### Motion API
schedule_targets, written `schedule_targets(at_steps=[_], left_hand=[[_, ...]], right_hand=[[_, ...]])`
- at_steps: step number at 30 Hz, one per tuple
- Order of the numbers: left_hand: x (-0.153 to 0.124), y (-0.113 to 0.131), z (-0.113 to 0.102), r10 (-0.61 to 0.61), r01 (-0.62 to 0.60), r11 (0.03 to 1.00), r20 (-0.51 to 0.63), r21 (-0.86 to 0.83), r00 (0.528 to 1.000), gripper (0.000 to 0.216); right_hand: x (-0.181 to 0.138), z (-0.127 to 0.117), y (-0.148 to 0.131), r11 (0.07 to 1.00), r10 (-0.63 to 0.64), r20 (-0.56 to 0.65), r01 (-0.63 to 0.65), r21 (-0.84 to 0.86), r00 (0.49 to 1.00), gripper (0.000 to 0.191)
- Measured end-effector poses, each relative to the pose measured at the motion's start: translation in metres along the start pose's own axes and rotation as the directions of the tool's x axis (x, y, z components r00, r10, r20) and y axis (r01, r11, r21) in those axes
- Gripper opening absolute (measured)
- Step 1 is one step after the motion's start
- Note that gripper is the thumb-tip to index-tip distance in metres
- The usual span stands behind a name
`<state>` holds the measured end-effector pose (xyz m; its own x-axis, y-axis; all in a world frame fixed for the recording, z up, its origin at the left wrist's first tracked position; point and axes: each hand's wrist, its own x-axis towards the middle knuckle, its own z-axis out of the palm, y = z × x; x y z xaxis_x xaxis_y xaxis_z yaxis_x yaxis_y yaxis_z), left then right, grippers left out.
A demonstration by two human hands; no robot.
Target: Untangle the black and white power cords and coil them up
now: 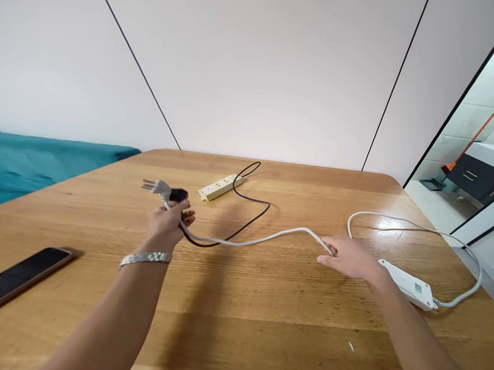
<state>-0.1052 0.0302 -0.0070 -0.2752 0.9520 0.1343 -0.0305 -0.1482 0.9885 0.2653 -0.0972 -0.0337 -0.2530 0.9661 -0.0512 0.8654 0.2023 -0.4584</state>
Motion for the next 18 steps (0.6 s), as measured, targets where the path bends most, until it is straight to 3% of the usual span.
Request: schedule_targets(at_steps=[2, 5, 7, 9, 11, 13, 15, 16, 17, 18], left_hand=[[-0.004, 0.04, 0.017, -0.029, 0.029, 0.998, 0.008, -0.061, 1.0, 0.026], [-0.03, 0.119, 0.052, -0.015, 0.058, 0.972, 0.188, -0.228, 0.982, 0.029], [-0.058, 0.168, 0.081, 0.019, 0.048, 0.972, 0.279, -0.232, 0.96, 0.034], [-0.089, 0.205, 0.113, 0.084, 0.016, 0.974, 0.426, -0.226, 0.901, 0.034], [-0.116, 0.226, 0.142, 0.148, -0.02, 0.972, 0.548, -0.233, 0.823, 0.038], [-0.139, 0.237, 0.165, 0.217, -0.066, 0.966, 0.648, -0.249, 0.73, 0.04], [-0.157, 0.246, 0.182, 0.306, -0.125, 0.946, 0.692, -0.3, 0.654, 0.039], [-0.163, 0.251, 0.188, 0.355, -0.155, 0.928, 0.683, -0.338, 0.638, 0.039], [-0.167, 0.258, 0.191, 0.383, -0.169, 0.914, 0.645, -0.369, 0.661, 0.038], [-0.168, 0.266, 0.191, 0.339, -0.141, 0.922, 0.572, -0.361, 0.747, 0.04]], right_hand=[[0.003, 0.002, -0.002, 0.998, 0.01, -0.108, -0.016, -0.058, 0.994, 0.048], [0.02, 0.004, -0.016, 0.996, -0.026, -0.359, -0.008, -0.092, 0.933, 0.097], [0.036, 0.0, -0.035, 0.993, -0.12, -0.441, 0.1, -0.068, 0.889, 0.119], [0.054, -0.007, -0.058, 0.956, -0.259, -0.462, 0.292, 0.0, 0.848, 0.13], [0.069, -0.014, -0.079, 0.873, -0.357, -0.536, 0.477, 0.1, 0.765, 0.119], [0.079, -0.017, -0.093, 0.769, -0.348, -0.633, 0.597, 0.229, 0.691, 0.079], [0.083, -0.015, -0.096, 0.67, -0.306, -0.628, 0.631, 0.392, 0.715, 0.044], [0.083, -0.014, -0.094, 0.638, -0.298, -0.586, 0.614, 0.464, 0.753, 0.037], [0.082, -0.013, -0.09, 0.626, -0.295, -0.534, 0.582, 0.519, 0.793, 0.033], [0.08, -0.013, -0.085, 0.634, -0.289, -0.485, 0.544, 0.549, 0.826, 0.031]])
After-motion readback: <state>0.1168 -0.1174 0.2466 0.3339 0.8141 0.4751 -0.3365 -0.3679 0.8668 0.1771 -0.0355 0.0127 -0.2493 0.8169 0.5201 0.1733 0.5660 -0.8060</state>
